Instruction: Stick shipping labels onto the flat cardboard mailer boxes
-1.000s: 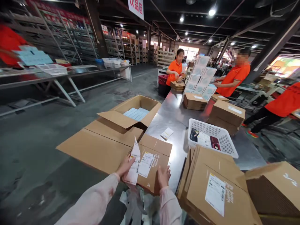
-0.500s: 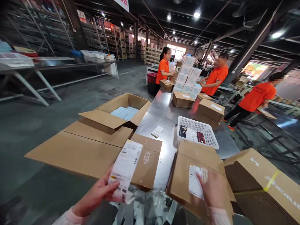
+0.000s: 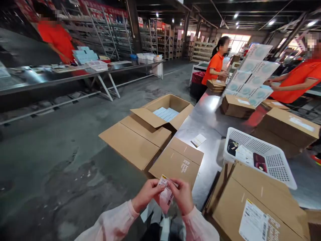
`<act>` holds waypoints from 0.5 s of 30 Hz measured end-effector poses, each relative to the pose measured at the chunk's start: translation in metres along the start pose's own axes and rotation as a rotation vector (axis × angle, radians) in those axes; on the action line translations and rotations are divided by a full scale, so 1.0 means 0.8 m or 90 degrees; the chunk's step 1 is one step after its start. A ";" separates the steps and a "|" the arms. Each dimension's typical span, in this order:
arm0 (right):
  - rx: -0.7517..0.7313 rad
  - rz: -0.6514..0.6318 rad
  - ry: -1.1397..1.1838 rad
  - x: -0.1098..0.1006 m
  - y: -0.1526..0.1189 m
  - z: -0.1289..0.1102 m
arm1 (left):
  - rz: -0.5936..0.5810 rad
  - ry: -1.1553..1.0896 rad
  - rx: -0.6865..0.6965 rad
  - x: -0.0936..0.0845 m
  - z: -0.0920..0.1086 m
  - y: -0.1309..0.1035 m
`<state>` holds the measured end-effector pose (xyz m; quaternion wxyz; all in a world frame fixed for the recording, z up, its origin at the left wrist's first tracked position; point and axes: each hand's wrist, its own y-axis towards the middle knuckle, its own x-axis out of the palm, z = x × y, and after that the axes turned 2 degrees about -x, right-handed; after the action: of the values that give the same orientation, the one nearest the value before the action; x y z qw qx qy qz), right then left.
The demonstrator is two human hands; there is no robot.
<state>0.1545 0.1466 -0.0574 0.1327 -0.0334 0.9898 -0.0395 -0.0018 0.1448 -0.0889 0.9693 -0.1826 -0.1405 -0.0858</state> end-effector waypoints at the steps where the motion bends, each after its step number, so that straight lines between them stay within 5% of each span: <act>1: -0.006 -0.012 -0.044 -0.001 0.006 -0.002 | 0.020 -0.003 0.005 0.002 -0.007 0.000; 7: -0.041 0.012 -0.166 0.009 0.032 0.035 | 0.203 0.014 0.000 0.003 -0.038 0.020; 11: -0.099 0.157 -0.270 -0.002 0.106 0.082 | 0.066 -0.083 -0.042 -0.019 -0.061 0.039; 15: -0.054 0.248 -0.358 -0.017 0.189 0.115 | -0.053 -0.077 -0.169 -0.054 -0.112 0.019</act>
<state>0.1833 0.2916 -0.1553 0.4039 0.1412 0.9030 0.0385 -0.0181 0.1296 -0.1871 0.9219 -0.3081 -0.1938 -0.1324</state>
